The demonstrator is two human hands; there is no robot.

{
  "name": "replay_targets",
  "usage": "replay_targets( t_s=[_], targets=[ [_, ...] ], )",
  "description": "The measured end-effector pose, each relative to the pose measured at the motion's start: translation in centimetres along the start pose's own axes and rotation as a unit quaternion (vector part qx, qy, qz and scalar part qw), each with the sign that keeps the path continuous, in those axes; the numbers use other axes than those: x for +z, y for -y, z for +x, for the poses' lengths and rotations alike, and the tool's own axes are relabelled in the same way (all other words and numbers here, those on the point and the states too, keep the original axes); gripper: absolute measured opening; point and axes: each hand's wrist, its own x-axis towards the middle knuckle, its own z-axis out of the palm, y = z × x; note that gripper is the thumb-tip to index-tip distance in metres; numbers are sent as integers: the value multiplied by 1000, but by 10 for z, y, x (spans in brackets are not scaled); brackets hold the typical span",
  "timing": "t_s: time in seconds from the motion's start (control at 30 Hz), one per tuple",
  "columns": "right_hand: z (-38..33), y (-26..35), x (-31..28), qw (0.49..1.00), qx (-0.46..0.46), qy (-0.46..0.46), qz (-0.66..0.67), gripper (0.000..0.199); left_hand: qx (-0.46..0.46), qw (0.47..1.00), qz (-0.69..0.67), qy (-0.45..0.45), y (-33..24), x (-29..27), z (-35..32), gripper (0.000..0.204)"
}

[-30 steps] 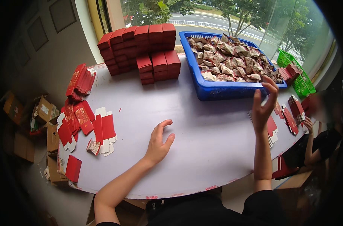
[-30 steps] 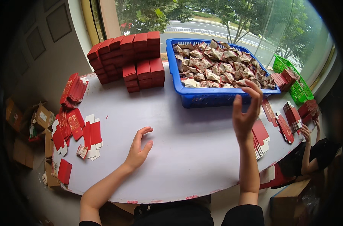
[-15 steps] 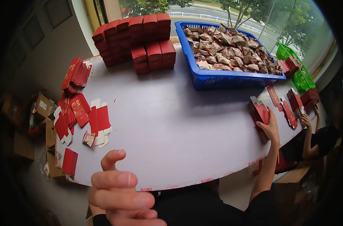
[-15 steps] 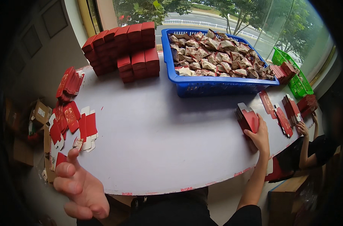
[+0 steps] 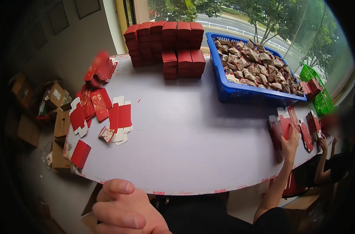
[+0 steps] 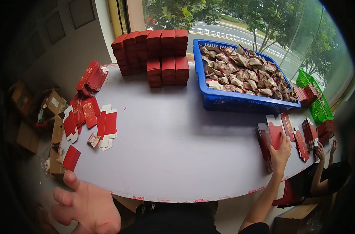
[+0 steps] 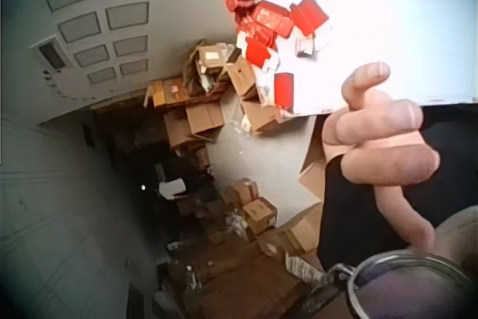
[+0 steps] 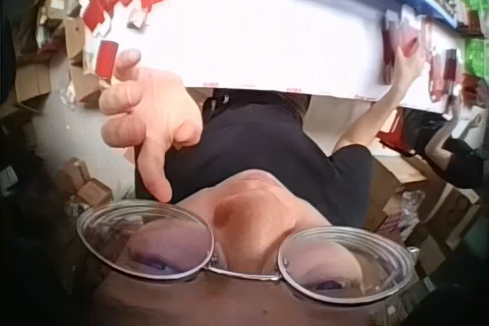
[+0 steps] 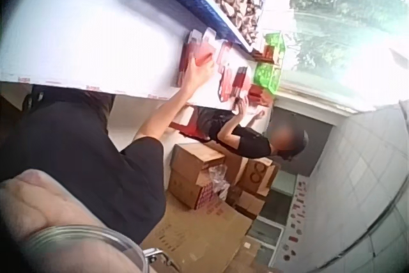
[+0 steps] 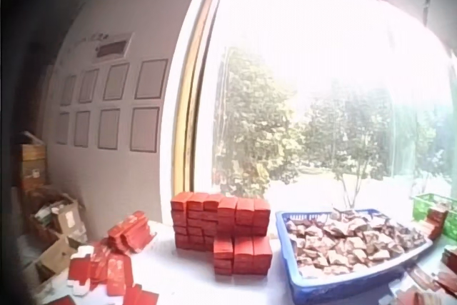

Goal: The person assembles small red cardboard boxes by folding flat pieces into shape, inserting wrapped items from a blue basket, and closing the flaps. Completed boxes are stacked on the table. Another person moves around the room handling cardboard boxes in the background.

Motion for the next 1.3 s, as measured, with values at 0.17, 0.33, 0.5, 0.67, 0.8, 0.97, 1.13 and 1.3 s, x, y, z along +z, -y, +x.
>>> replay_targets(
  t_s=[0.17,0.33,0.5,0.67,0.8,0.97,1.13,1.3],
  targets=[
    [-17,71,-7,959,-174,31,222,73,-215,957,-180,-72,52,96,-16,66],
    [-42,152,14,866,-367,148,305,84,-449,796,-403,37,68,152,-52,100],
    [-68,178,44,776,-467,214,366,90,-326,852,-410,13,89,169,-81,117],
    [-83,170,64,752,-424,220,454,94,-365,826,-429,-12,75,162,-76,106],
    [-89,171,56,781,-448,192,390,74,-394,839,-376,-11,69,157,-78,84],
    [-92,170,51,707,-308,381,511,26,-536,743,-390,-95,68,154,-78,69],
    [-96,168,58,696,-170,441,540,18,-558,726,-397,-64,73,158,-76,72],
    [-91,166,67,742,-149,292,585,28,-535,751,-387,-18,77,157,-76,84]
  ],
)
